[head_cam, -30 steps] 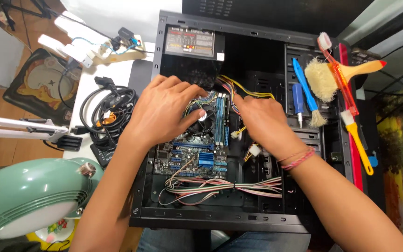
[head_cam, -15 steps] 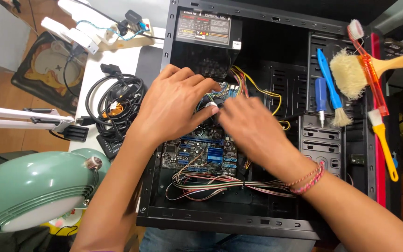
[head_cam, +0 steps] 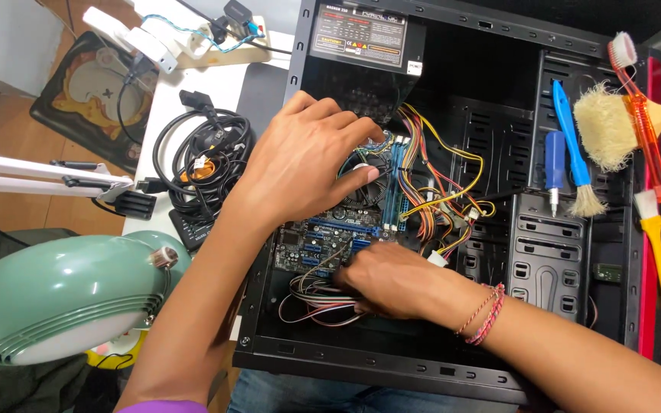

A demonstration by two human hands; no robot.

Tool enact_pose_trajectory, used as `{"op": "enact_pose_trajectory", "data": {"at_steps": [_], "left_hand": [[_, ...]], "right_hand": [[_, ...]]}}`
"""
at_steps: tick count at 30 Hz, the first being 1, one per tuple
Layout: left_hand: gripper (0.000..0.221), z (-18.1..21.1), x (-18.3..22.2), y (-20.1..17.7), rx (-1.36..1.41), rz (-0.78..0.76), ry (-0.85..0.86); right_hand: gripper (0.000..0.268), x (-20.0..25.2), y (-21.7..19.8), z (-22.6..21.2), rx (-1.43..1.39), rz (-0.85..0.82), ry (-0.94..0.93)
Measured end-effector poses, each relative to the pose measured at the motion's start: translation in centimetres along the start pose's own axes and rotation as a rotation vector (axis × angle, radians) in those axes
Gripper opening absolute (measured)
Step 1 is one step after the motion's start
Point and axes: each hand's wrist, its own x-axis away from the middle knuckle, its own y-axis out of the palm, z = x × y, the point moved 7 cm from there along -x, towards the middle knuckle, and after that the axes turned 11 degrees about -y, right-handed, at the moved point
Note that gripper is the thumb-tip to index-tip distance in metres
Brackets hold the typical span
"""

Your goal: The person uses a screwdriver to unscrew and remove a disk drive from an open desktop computer case, then disconnects cables from the motherboard and lifts out the CPU cooler fan. They then wipe the fan blades with a tissue.

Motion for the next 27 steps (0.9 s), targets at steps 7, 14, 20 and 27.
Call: {"op": "enact_pose_trajectory", "data": {"at_steps": [7,14,20,27], "left_hand": [[0.036,0.2,-0.1,-0.2,0.017,0.004,-0.005],[0.036,0.5,-0.2,-0.1,-0.012,-0.021,-0.005],[0.035,0.6,-0.2,0.2,-0.037,-0.017,-0.001],[0.037,0.6,-0.1,0.1,-0.053,-0.04,-0.015]], "right_hand": [[0.018,1.1,0.1,-1.3,-0.095,-0.075,-0.035],[0.03,1.6,-0.4,-1.1,-0.328,-0.048,-0.041],[0.019,3.7,-6.2,1.5,-0.149,0.392,0.005],[0.015,5.6,-6.9,6.2,0.3,0.583,0.095]]}}
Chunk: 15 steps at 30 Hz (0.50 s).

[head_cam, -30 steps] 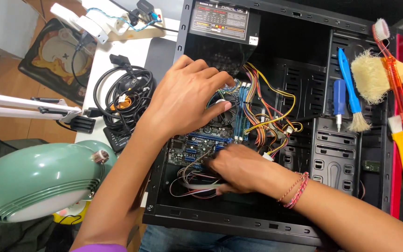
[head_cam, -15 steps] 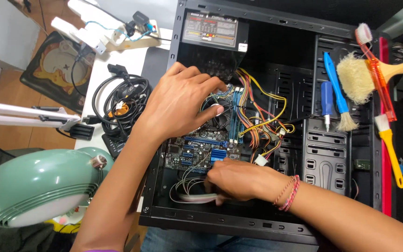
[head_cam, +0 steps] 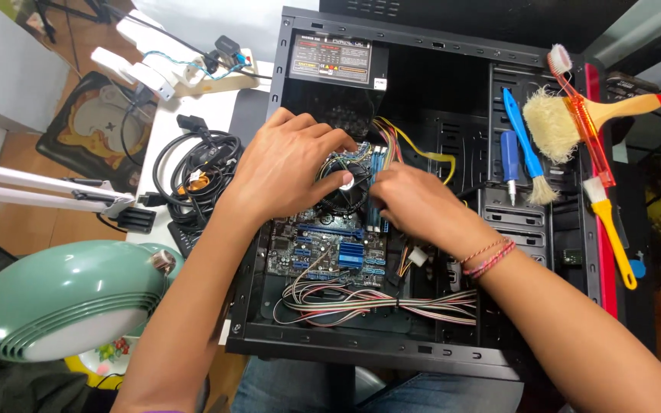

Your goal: The person uses a screwdriver to unscrew and remove a disk drive from an open desktop computer case, then disconnects cables from the motherboard and lifts out the CPU cooler fan. They then wipe the fan blades with a tissue.

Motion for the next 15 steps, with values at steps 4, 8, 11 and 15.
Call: {"op": "enact_pose_trajectory", "data": {"at_steps": [4,8,11,15], "left_hand": [[0.037,0.0,0.1,0.1,-0.017,0.011,0.0],[0.041,-0.1,-0.2,0.7,-0.053,-0.05,-0.007],[0.045,-0.2,-0.9,1.3,-0.044,-0.139,-0.026],[0.059,-0.8,-2.7,3.9,-0.065,-0.372,-0.116]], "right_hand": [[0.01,1.0,0.8,2.6,0.051,-0.053,0.117],[0.002,1.8,1.2,4.3,0.067,-0.028,0.264],[0.004,1.3,1.2,3.7,-0.115,-0.015,0.277],[0.015,0.8,1.9,2.7,-0.214,0.049,0.149]]}}
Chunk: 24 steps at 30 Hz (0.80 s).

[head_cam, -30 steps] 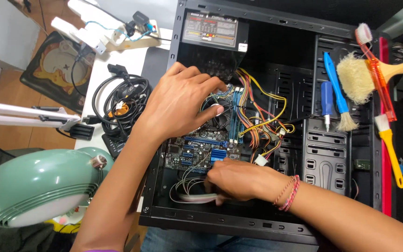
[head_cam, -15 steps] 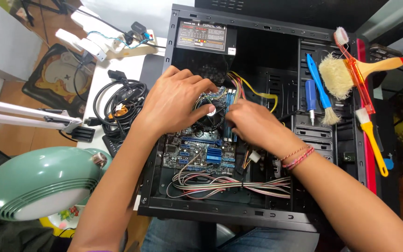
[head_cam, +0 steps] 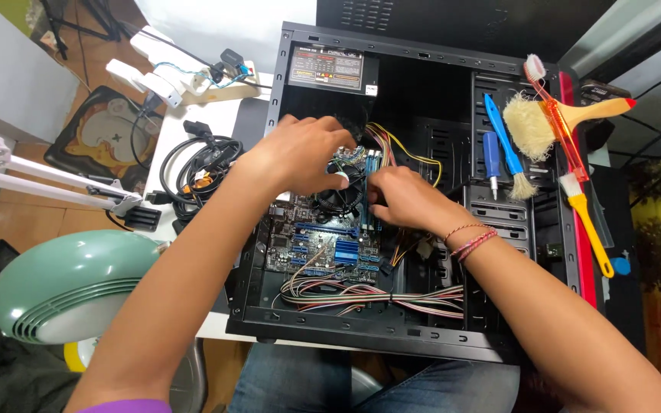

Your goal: The person uses a screwdriver to unscrew and remove a disk drive from an open desktop computer case, then disconnects cables from the motherboard and lifts out the CPU cooler fan. They then wipe the fan blades with a tissue.

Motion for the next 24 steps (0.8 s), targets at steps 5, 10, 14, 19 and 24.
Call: {"op": "enact_pose_trajectory", "data": {"at_steps": [5,10,14,19,24], "left_hand": [[0.078,1.4,-3.1,4.6,-0.198,-0.122,-0.043],[0.106,1.9,-3.1,7.0,-0.363,-0.211,-0.098],[0.103,1.4,-3.4,7.7,-0.359,-0.245,-0.08],[0.11,1.2,-4.4,8.0,-0.337,-0.258,-0.128],[0.12,1.7,-4.8,8.3,-0.455,-0.397,-0.159]], "right_hand": [[0.021,0.2,0.5,0.6,-0.031,-0.063,0.133],[0.031,0.3,1.4,0.7,-0.041,-0.068,0.216],[0.026,0.4,1.8,0.9,-0.062,-0.067,0.289],[0.024,-0.2,1.4,-0.2,-0.001,0.014,0.218],[0.022,-0.2,0.3,-1.0,-0.017,-0.038,0.422]]}}
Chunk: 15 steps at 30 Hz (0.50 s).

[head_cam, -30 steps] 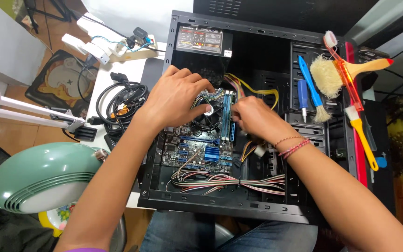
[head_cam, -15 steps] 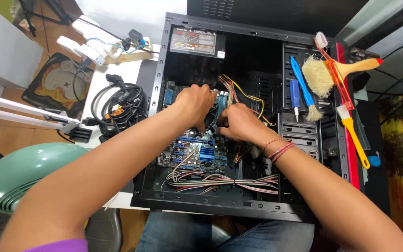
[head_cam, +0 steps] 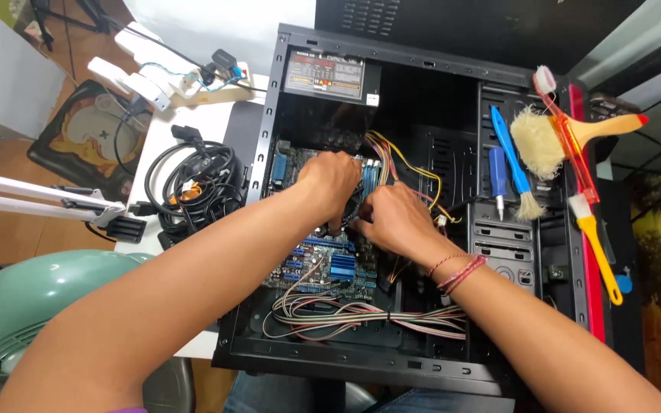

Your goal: The person uses a screwdriver to unscrew and remove a disk drive from an open desktop computer case, then disconnects cables from the motherboard and lifts out the CPU cooler fan. They then wipe the fan blades with a tissue.

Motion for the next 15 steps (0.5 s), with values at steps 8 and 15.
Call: {"op": "enact_pose_trajectory", "data": {"at_steps": [8,15], "left_hand": [[0.11,1.0,-1.6,1.2,-0.071,0.131,0.026],[0.1,1.7,-2.0,1.5,-0.148,0.214,0.12]], "right_hand": [[0.028,-0.5,0.8,0.4,0.123,0.077,-0.097],[0.026,-0.3,0.5,-0.2,0.146,0.114,-0.172]]}}
